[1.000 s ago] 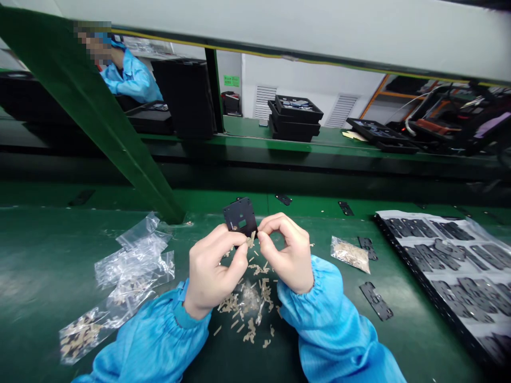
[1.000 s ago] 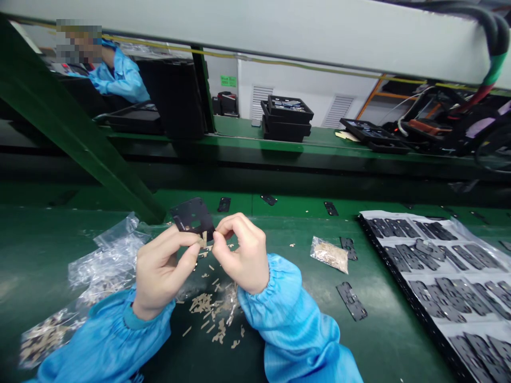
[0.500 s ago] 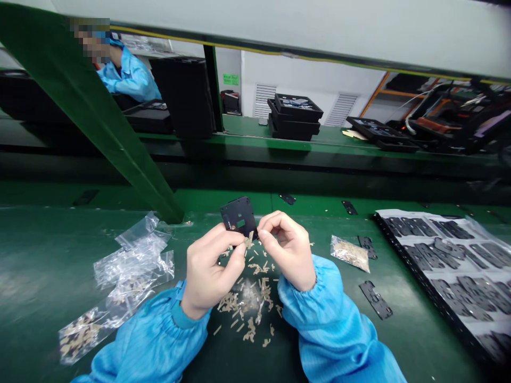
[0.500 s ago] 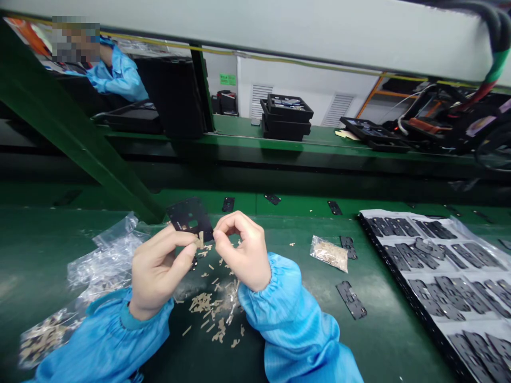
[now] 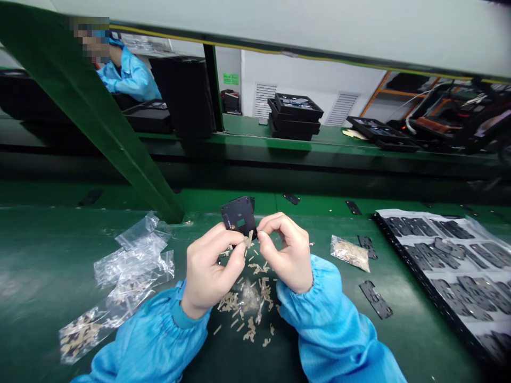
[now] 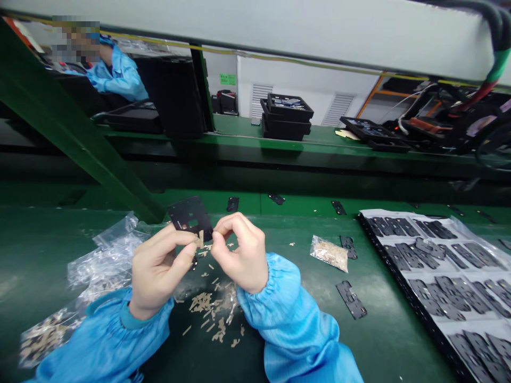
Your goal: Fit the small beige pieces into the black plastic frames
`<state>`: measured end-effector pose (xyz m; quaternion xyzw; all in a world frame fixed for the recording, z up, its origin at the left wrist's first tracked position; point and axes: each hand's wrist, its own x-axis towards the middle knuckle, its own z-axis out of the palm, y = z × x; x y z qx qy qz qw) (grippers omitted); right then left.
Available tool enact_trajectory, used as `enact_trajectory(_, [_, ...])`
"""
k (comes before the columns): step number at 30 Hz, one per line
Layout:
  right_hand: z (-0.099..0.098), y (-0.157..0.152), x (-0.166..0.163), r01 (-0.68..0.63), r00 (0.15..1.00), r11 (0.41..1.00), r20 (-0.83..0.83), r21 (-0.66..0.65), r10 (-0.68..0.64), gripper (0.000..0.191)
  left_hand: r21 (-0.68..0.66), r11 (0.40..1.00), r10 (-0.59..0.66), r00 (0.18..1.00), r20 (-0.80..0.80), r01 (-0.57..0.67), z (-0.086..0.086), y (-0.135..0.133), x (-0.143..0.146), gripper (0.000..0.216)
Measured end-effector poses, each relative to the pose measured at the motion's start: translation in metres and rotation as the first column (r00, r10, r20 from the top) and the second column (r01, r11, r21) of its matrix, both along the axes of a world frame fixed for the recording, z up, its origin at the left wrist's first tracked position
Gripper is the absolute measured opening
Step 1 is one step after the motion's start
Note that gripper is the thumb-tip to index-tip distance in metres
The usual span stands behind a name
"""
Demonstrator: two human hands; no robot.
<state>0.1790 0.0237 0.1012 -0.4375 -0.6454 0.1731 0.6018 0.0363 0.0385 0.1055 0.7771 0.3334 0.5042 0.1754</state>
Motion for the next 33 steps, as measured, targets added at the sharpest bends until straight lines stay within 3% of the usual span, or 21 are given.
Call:
enact_trajectory(6, [-0.0004,0.0005,-0.0001,-0.019,0.999,1.000,-0.049,-0.009,0.019,0.013,0.001,1.000,-0.008,1.000,0.009,0.008,0.0012,0.0001,-0.0002,0.013])
enact_trajectory(22, [-0.0015,-0.0008,-0.0037,0.081,0.995,0.994,0.059,0.071,-0.085,0.016,0.021,1.000,-0.016,1.000,0.015,0.015,-0.0018,0.0005,0.0014,0.012])
enact_trajectory(33, [-0.0008,0.0021,0.0047,-0.162,0.981,0.982,-0.123,-0.099,0.149,0.013,0.054,0.998,-0.029,1.000,-0.002,0.029,-0.0024,0.0010,0.0016,0.012])
